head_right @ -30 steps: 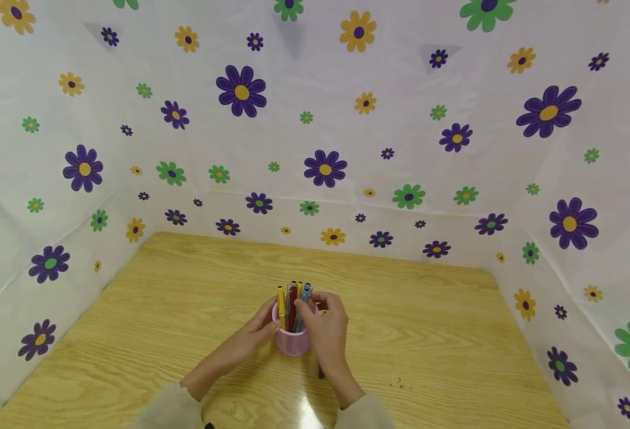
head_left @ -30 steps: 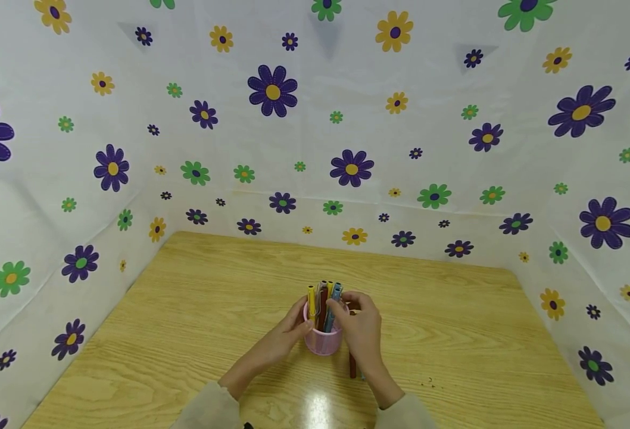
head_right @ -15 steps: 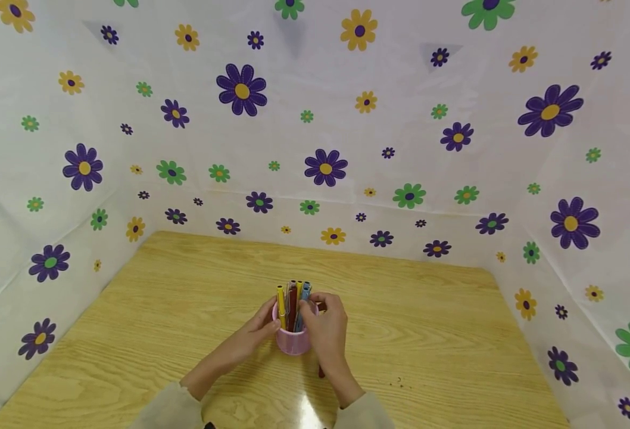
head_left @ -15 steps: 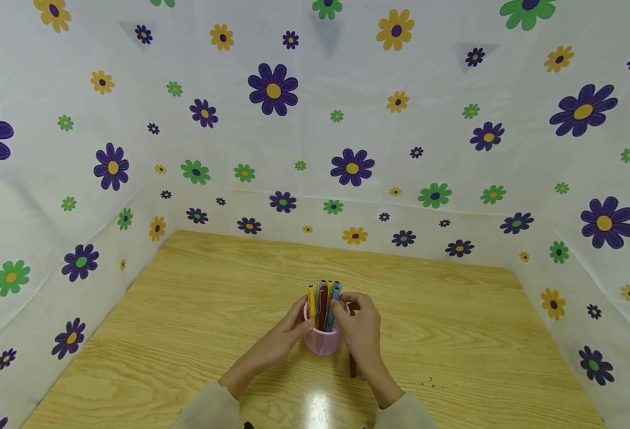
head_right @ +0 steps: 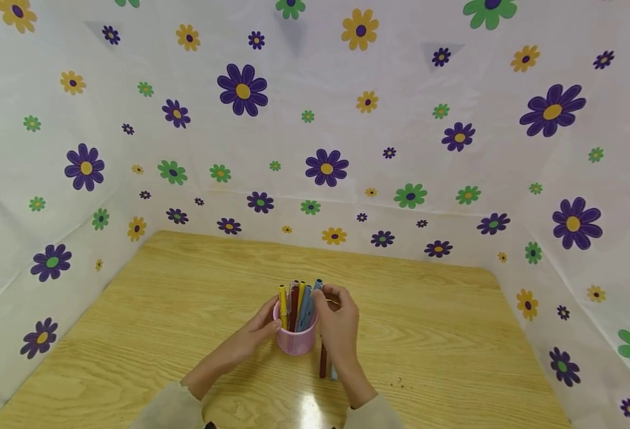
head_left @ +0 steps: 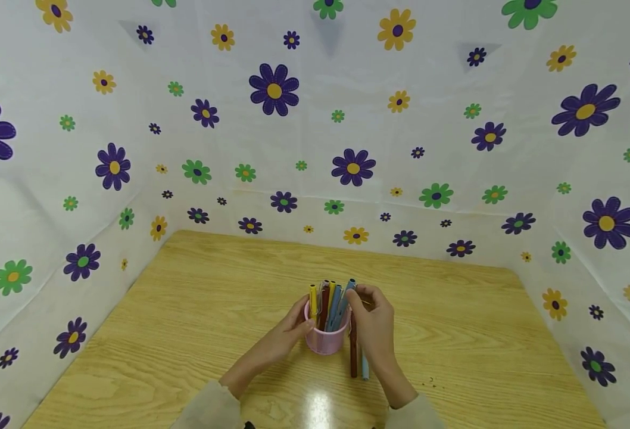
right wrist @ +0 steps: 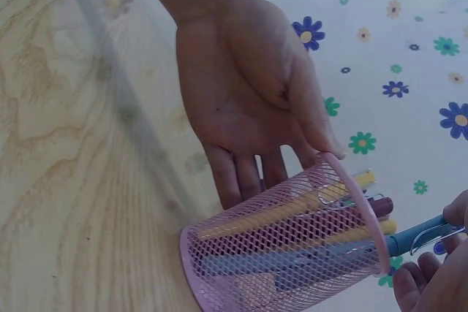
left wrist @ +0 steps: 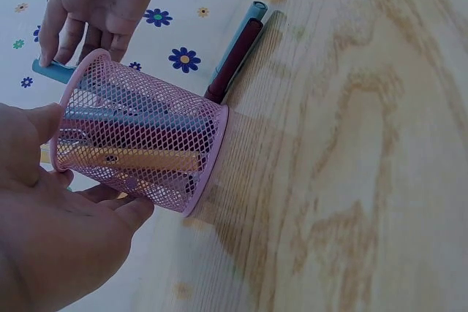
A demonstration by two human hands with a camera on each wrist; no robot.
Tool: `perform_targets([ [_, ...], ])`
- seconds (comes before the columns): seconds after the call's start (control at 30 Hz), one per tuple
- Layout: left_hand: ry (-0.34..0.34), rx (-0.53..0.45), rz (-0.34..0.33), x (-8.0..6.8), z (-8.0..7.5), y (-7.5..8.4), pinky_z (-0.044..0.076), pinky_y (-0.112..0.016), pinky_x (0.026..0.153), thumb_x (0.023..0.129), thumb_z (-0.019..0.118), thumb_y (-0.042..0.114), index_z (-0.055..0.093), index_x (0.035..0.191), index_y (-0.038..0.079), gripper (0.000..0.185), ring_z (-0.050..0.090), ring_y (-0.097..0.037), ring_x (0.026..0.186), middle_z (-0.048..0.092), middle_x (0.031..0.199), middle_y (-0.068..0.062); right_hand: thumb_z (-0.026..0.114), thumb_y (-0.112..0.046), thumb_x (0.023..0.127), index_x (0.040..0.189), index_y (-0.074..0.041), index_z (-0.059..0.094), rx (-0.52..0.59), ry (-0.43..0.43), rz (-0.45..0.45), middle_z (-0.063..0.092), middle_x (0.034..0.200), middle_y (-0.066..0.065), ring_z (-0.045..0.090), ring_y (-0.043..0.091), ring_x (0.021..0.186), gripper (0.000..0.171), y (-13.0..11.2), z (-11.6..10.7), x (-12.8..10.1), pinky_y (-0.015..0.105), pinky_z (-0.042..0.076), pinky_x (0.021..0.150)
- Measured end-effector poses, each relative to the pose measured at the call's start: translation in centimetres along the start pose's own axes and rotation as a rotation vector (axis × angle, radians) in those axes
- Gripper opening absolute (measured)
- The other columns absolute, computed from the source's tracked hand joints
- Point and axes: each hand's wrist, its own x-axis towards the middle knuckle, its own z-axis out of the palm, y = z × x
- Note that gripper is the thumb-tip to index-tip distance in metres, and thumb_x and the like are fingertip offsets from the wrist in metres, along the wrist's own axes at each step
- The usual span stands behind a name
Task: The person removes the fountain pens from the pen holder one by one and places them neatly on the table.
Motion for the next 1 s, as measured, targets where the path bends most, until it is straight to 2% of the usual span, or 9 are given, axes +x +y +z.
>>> perform_targets([
  [0.27, 0.001, 0.006, -0.010, 0.0, 0.0, -0.1, 0.016, -0.052, 0.125, 0.113, 0.041, 0.032, 0.001, 0.167, 0.015, 0.069, 0.008, -0.033, 0.157, 0.005, 0.172, -0.016, 0.064, -0.013, 0.104, 0.116, 0.008, 0.063, 0.107, -0.032, -0.021, 0.068, 0.109, 0.022, 0.071, 0.021, 0.094, 0.024, -0.4, -1.1, 0.5, 0.027, 0.060, 0.086],
  [0.83, 0.007, 0.005, -0.017, 0.0, 0.0, -0.1, 0.016, -0.050, 0.125, 0.113, 0.041, 0.033, 0.002, 0.167, 0.016, 0.069, 0.008, -0.030, 0.157, 0.005, 0.172, -0.014, 0.062, -0.007, 0.104, 0.116, 0.011, 0.061, 0.183, -0.021, -0.042, 0.068, 0.105, 0.028, 0.074, 0.018, 0.087, 0.022, -0.2, -1.8, 1.2, 0.040, 0.061, 0.087],
  [1.0, 0.006, -0.004, -0.007, 0.0, 0.0, -0.1, 0.016, -0.050, 0.125, 0.113, 0.041, 0.032, 0.002, 0.167, 0.014, 0.069, 0.007, -0.031, 0.157, 0.004, 0.172, -0.015, 0.062, -0.007, 0.104, 0.116, 0.012, 0.061, 0.189, -0.021, -0.035, 0.068, 0.106, 0.029, 0.074, 0.018, 0.088, 0.022, -0.2, -1.9, 1.3, 0.037, 0.061, 0.087],
])
